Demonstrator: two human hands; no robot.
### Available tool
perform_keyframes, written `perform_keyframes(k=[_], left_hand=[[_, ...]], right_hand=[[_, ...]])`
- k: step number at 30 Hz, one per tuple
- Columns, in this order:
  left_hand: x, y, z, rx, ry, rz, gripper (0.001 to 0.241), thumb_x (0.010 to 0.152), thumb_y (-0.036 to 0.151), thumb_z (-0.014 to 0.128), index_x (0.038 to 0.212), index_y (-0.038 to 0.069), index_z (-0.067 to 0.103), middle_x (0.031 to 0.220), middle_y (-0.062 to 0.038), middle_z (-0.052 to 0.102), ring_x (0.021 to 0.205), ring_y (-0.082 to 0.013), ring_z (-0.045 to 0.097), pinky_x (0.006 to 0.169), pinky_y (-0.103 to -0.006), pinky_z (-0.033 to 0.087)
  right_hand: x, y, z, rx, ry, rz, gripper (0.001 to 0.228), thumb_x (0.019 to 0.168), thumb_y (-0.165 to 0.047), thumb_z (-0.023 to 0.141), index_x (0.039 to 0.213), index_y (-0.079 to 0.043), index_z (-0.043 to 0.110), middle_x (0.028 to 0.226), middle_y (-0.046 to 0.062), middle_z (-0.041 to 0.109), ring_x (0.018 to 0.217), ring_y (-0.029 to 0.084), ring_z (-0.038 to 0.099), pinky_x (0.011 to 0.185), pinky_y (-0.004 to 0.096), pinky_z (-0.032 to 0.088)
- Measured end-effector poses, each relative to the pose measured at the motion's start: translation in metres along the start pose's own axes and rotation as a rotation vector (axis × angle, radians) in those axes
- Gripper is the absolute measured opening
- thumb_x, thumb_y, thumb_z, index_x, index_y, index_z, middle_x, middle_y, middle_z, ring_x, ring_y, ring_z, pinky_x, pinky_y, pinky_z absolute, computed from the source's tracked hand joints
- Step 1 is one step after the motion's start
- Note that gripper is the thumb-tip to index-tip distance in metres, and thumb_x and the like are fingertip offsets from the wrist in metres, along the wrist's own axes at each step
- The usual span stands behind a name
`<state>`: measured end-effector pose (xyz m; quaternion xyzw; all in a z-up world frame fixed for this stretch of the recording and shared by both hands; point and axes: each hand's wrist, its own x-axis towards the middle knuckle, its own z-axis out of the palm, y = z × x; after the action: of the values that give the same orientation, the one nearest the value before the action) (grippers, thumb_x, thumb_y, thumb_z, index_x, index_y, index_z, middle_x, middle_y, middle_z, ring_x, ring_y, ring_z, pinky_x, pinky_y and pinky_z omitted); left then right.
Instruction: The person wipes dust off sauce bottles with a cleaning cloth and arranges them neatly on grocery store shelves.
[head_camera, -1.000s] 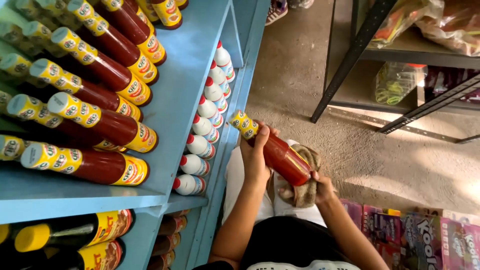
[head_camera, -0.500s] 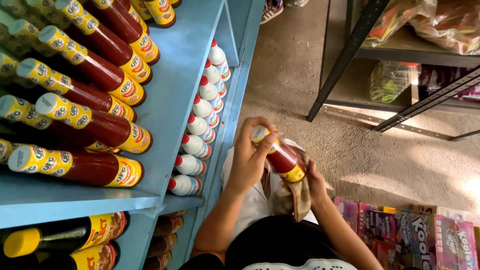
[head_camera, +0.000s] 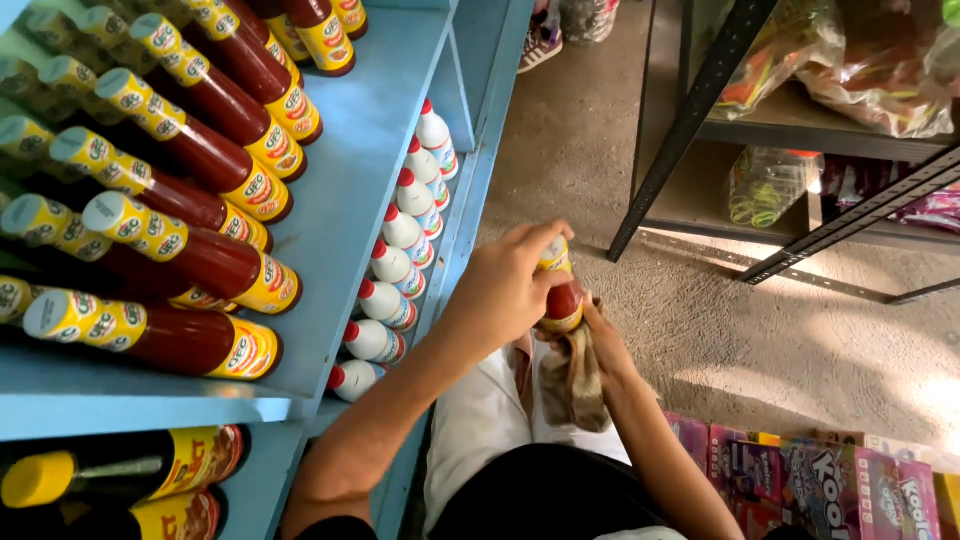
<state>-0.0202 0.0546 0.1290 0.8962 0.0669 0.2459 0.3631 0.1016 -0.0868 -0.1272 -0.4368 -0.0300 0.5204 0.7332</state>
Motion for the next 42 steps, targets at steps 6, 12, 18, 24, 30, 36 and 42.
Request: perform_keyframes(k=[6, 12, 18, 24, 30, 36, 42], left_hand=[[0.028, -0.001, -0.012, 0.118, 0.046, 0.009, 0.04, 0.082, 0.01, 0.079, 0.118, 0.006, 0.063, 0.105, -0.018, 0.07, 0.094, -0.0399, 0.069, 0.08, -0.0466, 0.056], [0.073, -0.047, -0.055, 0.198, 0.107, -0.04, 0.036, 0.077, 0.015, 0.085, 0.108, 0.005, 0.069, 0.093, -0.019, 0.073, 0.085, -0.0373, 0.073, 0.075, -0.0451, 0.057], [0.127, -0.112, -0.111, 0.245, 0.327, -0.105, 0.035, 0.07, 0.015, 0.091, 0.101, 0.007, 0.075, 0.09, -0.014, 0.078, 0.083, -0.0287, 0.078, 0.075, -0.0385, 0.061], [0.169, -0.147, -0.167, 0.304, 0.522, -0.133, 0.03, 0.071, 0.013, 0.091, 0.095, 0.007, 0.074, 0.088, -0.012, 0.078, 0.082, -0.0263, 0.079, 0.075, -0.0372, 0.062], [0.217, -0.207, -0.212, 0.499, 0.661, -0.014, 0.036, 0.071, 0.015, 0.09, 0.1, 0.006, 0.07, 0.097, -0.016, 0.076, 0.087, -0.035, 0.075, 0.075, -0.0432, 0.061], [0.23, -0.237, -0.242, 0.631, 0.731, -0.187, 0.041, 0.07, 0.025, 0.087, 0.105, 0.012, 0.07, 0.107, -0.016, 0.073, 0.094, -0.0377, 0.071, 0.075, -0.0482, 0.057], [0.247, -0.299, -0.262, 0.867, 0.753, -0.21, 0.029, 0.071, 0.019, 0.084, 0.095, 0.012, 0.07, 0.096, -0.012, 0.074, 0.092, -0.036, 0.07, 0.077, -0.0499, 0.056]], right_hand=[[0.004, -0.015, -0.011, -0.08, 0.072, -0.26, 0.035, 0.103, -0.019, 0.058, 0.129, 0.003, 0.057, 0.104, 0.016, 0.072, 0.078, 0.024, 0.073, 0.062, 0.033, 0.06], [-0.01, -0.023, -0.066, 0.055, 0.25, -0.295, 0.041, 0.096, -0.012, 0.066, 0.131, -0.001, 0.048, 0.103, 0.017, 0.07, 0.073, 0.026, 0.07, 0.061, 0.034, 0.059], [-0.018, -0.024, -0.14, 0.197, 0.348, -0.288, 0.044, 0.098, -0.01, 0.063, 0.138, -0.003, 0.044, 0.114, 0.016, 0.068, 0.083, 0.026, 0.072, 0.072, 0.032, 0.062], [-0.007, -0.002, -0.225, 0.252, 0.288, -0.327, 0.04, 0.103, -0.016, 0.061, 0.139, -0.001, 0.051, 0.111, 0.015, 0.069, 0.086, 0.026, 0.072, 0.075, 0.034, 0.061], [0.011, 0.021, -0.269, 0.268, 0.283, -0.244, 0.032, 0.107, -0.022, 0.06, 0.133, -0.006, 0.055, 0.109, 0.012, 0.071, 0.088, 0.026, 0.072, 0.077, 0.035, 0.061], [0.031, 0.024, -0.327, 0.204, 0.252, -0.116, 0.041, 0.106, -0.033, 0.053, 0.137, -0.006, 0.057, 0.107, 0.014, 0.072, 0.088, 0.025, 0.072, 0.074, 0.039, 0.06], [0.053, 0.041, -0.408, 0.184, 0.308, -0.04, 0.052, 0.108, -0.04, 0.052, 0.14, 0.002, 0.055, 0.107, 0.017, 0.072, 0.089, 0.027, 0.071, 0.078, 0.04, 0.059]])
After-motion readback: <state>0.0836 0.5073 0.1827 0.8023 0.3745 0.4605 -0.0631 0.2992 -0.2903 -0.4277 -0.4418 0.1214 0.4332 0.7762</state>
